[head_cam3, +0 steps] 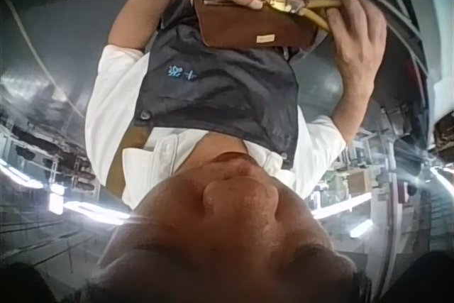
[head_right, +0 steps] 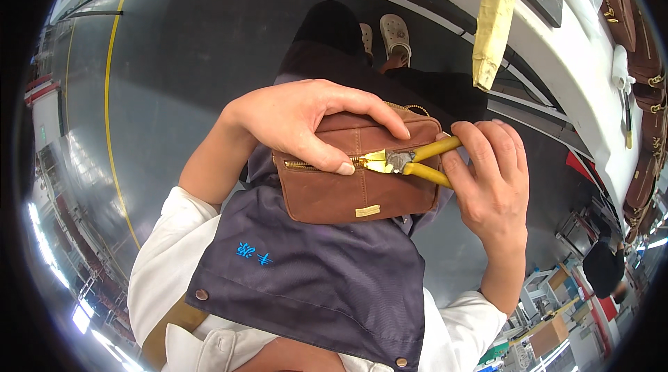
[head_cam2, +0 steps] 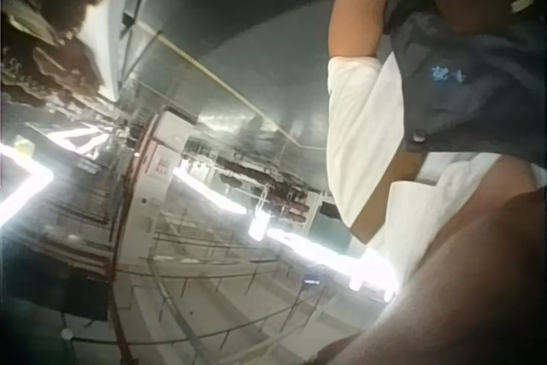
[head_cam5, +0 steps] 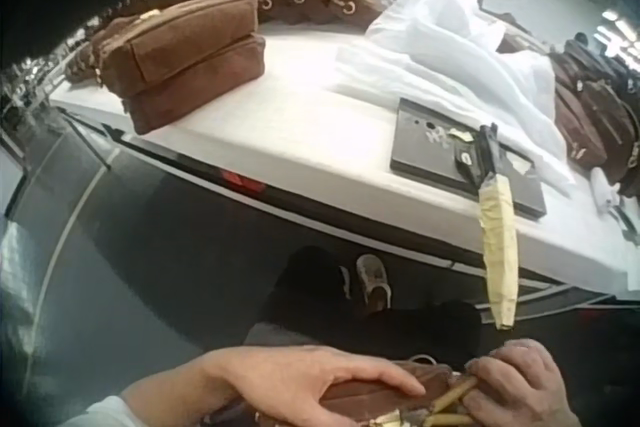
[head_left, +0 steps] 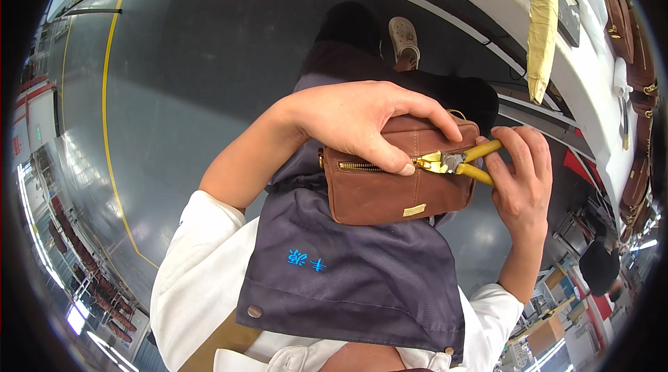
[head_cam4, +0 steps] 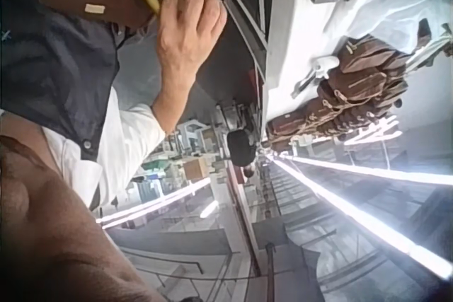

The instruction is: Assembling and finishing hardware on leather pouches in a factory.

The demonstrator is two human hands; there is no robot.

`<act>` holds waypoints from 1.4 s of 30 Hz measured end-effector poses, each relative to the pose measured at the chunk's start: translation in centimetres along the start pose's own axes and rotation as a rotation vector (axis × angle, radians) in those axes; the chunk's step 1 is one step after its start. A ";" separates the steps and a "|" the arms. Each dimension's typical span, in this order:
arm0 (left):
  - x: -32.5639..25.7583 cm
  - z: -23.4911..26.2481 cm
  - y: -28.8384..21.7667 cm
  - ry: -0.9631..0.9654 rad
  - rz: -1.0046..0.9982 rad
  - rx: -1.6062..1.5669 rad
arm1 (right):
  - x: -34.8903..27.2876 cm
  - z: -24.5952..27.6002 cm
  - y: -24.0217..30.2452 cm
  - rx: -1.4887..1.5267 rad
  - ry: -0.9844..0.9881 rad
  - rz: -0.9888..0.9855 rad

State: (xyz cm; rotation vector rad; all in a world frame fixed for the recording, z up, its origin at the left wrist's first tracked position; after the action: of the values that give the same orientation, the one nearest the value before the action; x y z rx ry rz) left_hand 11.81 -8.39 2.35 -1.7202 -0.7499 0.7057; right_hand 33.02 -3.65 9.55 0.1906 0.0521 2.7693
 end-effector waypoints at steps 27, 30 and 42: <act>-0.1 0.3 0.5 -0.030 0.022 -0.005 | 0.1 -0.4 -0.6 0.068 -0.056 -0.050; -0.4 0.4 0.6 -0.053 -0.002 -0.012 | -0.2 0.1 -1.5 0.010 -0.105 -0.120; -0.7 0.5 0.2 -0.135 0.104 0.006 | -5.1 6.0 -8.7 0.180 -0.524 -0.780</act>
State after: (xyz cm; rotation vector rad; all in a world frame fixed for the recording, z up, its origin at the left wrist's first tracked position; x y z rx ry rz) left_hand 10.97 -8.67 2.08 -1.7285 -0.7531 0.9021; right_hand 41.67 2.75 14.29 0.7553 0.1937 1.8733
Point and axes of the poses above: each hand's wrist, its own x-axis towards the middle knuckle, its own z-axis out of the back of the hand, y = z × x, the point moved 4 cm from there along x, towards the middle knuckle, and after that the axes turned 2 degrees about x, right-handed, at the moved point
